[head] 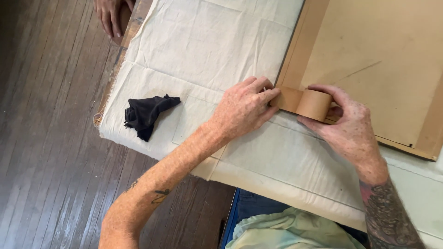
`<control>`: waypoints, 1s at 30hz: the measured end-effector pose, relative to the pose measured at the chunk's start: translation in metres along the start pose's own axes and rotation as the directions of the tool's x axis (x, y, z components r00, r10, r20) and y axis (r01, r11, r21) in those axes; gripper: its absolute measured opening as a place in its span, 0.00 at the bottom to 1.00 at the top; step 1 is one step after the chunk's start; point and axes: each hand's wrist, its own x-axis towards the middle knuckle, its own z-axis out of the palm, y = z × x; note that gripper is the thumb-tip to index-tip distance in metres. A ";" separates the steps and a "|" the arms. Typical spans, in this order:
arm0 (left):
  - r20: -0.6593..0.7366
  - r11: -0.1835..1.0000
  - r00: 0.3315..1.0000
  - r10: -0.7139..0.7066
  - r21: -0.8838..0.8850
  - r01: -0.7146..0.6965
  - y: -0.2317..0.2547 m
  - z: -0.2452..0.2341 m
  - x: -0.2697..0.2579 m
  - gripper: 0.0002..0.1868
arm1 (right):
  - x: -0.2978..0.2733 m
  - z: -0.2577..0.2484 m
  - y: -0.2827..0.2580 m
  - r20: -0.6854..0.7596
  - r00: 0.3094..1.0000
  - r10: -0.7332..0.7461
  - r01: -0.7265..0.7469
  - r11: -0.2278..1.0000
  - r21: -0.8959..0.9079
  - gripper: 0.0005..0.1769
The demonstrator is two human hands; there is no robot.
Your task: Applying adhesive tape and finishing the back of a wooden picture frame
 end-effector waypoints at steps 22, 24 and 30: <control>0.028 0.998 0.997 0.066 -0.019 -0.066 -0.011 0.004 -0.009 0.10 | -0.001 0.003 -0.007 -0.009 0.994 0.111 -0.111 0.994 -0.009 0.32; 0.051 0.995 0.995 0.082 0.045 -0.084 -0.011 0.004 -0.009 0.10 | 0.000 0.004 -0.005 -0.010 0.994 0.109 -0.109 0.994 -0.001 0.33; 0.087 0.966 0.974 0.208 0.136 -0.218 -0.013 -0.003 -0.002 0.05 | -0.001 0.006 -0.003 -0.019 0.999 0.048 -0.048 0.999 -0.020 0.32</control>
